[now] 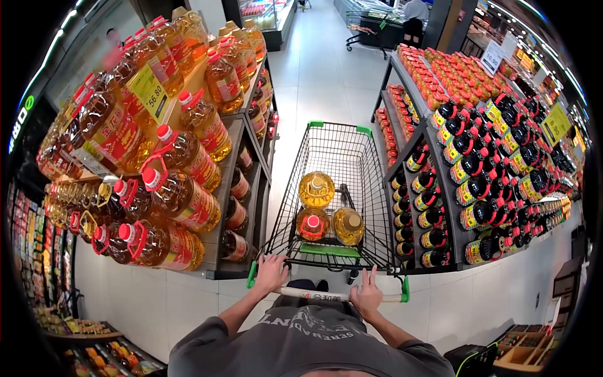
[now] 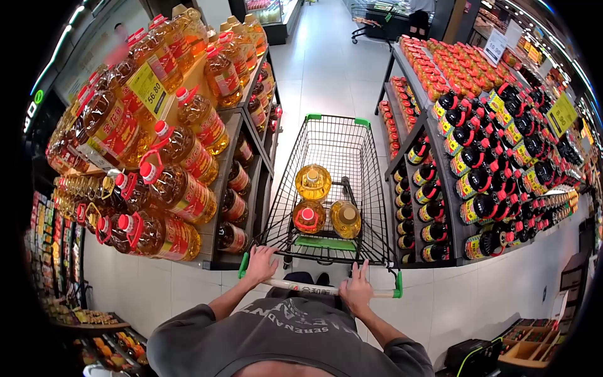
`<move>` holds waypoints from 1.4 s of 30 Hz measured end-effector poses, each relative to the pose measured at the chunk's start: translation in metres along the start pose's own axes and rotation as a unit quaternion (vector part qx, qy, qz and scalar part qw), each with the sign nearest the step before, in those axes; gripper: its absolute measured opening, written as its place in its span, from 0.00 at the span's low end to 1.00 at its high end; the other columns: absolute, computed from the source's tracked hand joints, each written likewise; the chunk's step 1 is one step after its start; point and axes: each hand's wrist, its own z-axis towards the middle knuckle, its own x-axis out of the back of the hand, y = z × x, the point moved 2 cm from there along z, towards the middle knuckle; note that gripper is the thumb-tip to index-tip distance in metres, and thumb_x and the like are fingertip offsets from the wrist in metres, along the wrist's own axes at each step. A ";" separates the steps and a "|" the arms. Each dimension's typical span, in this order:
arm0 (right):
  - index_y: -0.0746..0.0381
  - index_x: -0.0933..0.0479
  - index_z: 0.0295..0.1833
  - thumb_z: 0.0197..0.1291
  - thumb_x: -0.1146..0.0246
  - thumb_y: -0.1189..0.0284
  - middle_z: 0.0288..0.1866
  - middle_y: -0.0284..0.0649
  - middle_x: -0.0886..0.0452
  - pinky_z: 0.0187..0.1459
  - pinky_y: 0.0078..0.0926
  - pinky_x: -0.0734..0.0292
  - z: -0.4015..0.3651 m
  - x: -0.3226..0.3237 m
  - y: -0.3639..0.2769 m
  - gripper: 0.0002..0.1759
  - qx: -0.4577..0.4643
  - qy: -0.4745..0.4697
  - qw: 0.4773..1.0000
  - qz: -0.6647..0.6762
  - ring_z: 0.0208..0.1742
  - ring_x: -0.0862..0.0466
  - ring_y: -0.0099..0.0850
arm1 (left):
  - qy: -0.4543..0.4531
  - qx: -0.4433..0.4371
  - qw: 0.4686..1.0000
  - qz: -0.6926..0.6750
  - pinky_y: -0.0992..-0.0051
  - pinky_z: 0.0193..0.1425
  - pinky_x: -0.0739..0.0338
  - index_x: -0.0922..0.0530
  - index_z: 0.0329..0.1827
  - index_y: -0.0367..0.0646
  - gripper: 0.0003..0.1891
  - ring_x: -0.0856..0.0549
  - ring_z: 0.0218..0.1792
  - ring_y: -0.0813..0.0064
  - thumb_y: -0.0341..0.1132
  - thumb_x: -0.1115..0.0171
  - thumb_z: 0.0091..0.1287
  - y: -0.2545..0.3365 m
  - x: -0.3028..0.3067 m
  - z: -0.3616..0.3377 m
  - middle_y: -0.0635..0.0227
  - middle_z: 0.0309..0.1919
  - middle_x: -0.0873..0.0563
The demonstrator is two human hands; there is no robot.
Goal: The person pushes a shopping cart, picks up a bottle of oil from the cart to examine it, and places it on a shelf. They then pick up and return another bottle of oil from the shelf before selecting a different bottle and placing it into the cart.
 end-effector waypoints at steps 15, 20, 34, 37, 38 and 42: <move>0.59 0.14 0.46 0.48 0.39 0.63 0.75 0.57 0.36 0.30 0.42 0.19 0.101 -0.019 0.007 0.20 0.014 -0.046 0.998 -0.035 0.27 0.14 0.50 | 0.027 0.033 0.999 -0.008 0.49 0.73 0.42 0.20 0.52 0.45 0.15 0.21 0.57 0.61 0.38 0.38 0.64 -0.006 0.012 0.083 0.60 0.46 0.15; 0.60 0.14 0.43 0.49 0.38 0.64 0.76 0.56 0.36 0.32 0.44 0.19 0.135 -0.032 0.007 0.18 0.012 -0.052 0.998 -0.024 0.27 0.14 0.51 | 0.039 0.036 0.998 -0.020 0.47 0.72 0.40 0.20 0.52 0.44 0.15 0.20 0.55 0.60 0.37 0.37 0.64 -0.021 0.012 0.116 0.59 0.45 0.15; 0.59 0.18 0.31 0.47 0.37 0.68 0.72 0.57 0.30 0.29 0.46 0.19 0.248 -0.065 -0.015 0.08 0.025 -0.015 0.999 -0.026 0.26 0.15 0.52 | 0.029 0.034 0.999 -0.015 0.47 0.73 0.42 0.20 0.54 0.45 0.16 0.21 0.57 0.61 0.39 0.38 0.65 -0.061 0.032 0.223 0.60 0.47 0.15; 0.60 0.18 0.30 0.49 0.39 0.66 0.71 0.56 0.30 0.31 0.46 0.18 0.276 -0.067 -0.026 0.09 0.010 -0.021 0.999 -0.024 0.28 0.14 0.53 | 0.021 0.036 0.999 -0.004 0.46 0.73 0.43 0.22 0.54 0.43 0.17 0.22 0.58 0.61 0.40 0.38 0.65 -0.068 0.037 0.248 0.60 0.48 0.16; 0.60 0.19 0.30 0.50 0.39 0.66 0.71 0.56 0.30 0.32 0.47 0.18 0.286 -0.070 -0.027 0.09 0.011 -0.024 0.999 -0.025 0.28 0.14 0.54 | 0.017 0.042 0.999 -0.003 0.46 0.74 0.44 0.22 0.54 0.43 0.17 0.22 0.59 0.61 0.40 0.38 0.65 -0.072 0.038 0.257 0.60 0.49 0.16; 0.61 0.19 0.30 0.51 0.40 0.65 0.71 0.54 0.30 0.38 0.49 0.19 0.324 -0.074 -0.041 0.11 -0.004 -0.039 0.999 -0.017 0.32 0.15 0.56 | 0.003 0.045 0.999 0.009 0.45 0.75 0.45 0.23 0.56 0.42 0.19 0.23 0.61 0.60 0.41 0.39 0.65 -0.084 0.046 0.293 0.58 0.51 0.16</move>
